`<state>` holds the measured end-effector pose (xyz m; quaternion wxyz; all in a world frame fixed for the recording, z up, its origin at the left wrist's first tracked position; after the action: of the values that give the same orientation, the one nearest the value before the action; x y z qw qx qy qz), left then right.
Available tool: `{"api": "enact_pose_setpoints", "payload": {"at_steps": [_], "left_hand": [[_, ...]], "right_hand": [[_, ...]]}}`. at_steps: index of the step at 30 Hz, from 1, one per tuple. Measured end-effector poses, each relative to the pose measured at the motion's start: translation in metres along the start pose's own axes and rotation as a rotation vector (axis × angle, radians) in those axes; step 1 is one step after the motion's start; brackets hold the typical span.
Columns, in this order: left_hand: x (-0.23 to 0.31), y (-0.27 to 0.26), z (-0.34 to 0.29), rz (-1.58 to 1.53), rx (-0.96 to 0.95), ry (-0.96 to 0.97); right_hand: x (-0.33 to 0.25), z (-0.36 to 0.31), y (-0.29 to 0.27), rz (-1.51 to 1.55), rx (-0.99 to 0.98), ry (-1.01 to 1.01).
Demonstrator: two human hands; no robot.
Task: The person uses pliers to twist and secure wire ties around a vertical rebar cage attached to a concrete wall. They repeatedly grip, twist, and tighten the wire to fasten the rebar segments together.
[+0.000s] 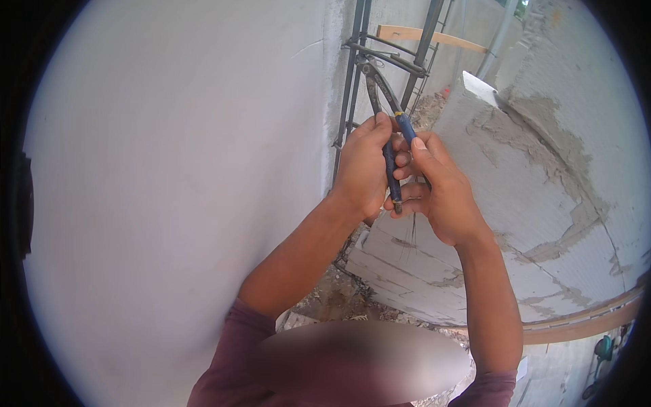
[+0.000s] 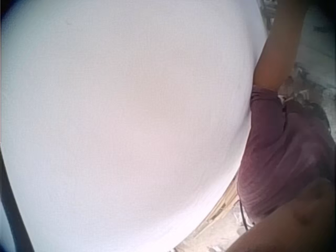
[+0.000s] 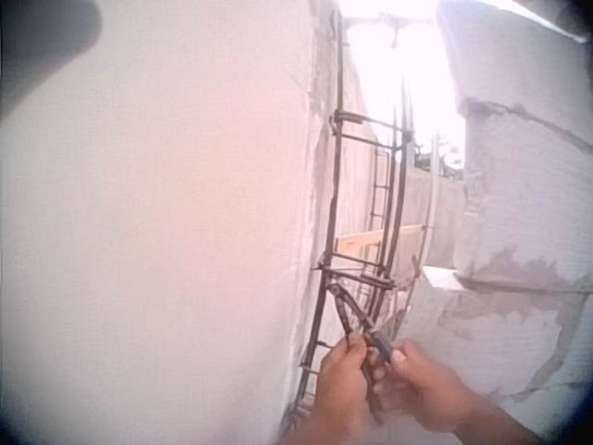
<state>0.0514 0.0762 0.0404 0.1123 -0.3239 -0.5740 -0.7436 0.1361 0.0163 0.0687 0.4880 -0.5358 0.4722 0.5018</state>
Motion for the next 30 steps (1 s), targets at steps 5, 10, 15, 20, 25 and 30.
{"api": "enact_pose_setpoints", "payload": {"at_steps": [5,10,15,20,25,30], "left_hand": [[0.034,-0.012,0.003,0.767,0.097,0.237],[0.043,0.006,-0.006,0.988,0.076,0.085],[0.051,0.008,0.001,1.18,0.064,0.16],[0.044,-0.002,0.006,0.83,-0.028,0.062],[0.033,-0.005,0.011,0.615,-0.095,0.056],[0.027,-0.009,0.003,0.506,-0.055,0.038]], "right_hand": [[0.01,0.0,0.004,0.044,-0.002,0.101],[0.025,0.01,-0.006,-0.031,0.016,0.108],[0.019,0.011,-0.002,-0.469,0.159,-0.18],[0.024,0.007,0.0,-0.294,-0.002,-0.071],[0.029,0.002,0.014,0.168,-0.179,0.061],[0.023,0.006,0.007,-0.334,0.017,0.006]]}}
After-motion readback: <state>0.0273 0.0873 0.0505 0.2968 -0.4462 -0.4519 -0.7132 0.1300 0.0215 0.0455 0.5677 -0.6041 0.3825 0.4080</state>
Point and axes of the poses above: each hand's wrist, its own z-axis towards the middle knuckle, its own y-axis out of the palm, x = y × z, the point moved 8 cm from there along z, towards the middle knuckle, and after that the axes turned 4 degrees about -z, right-handed, at the moved point
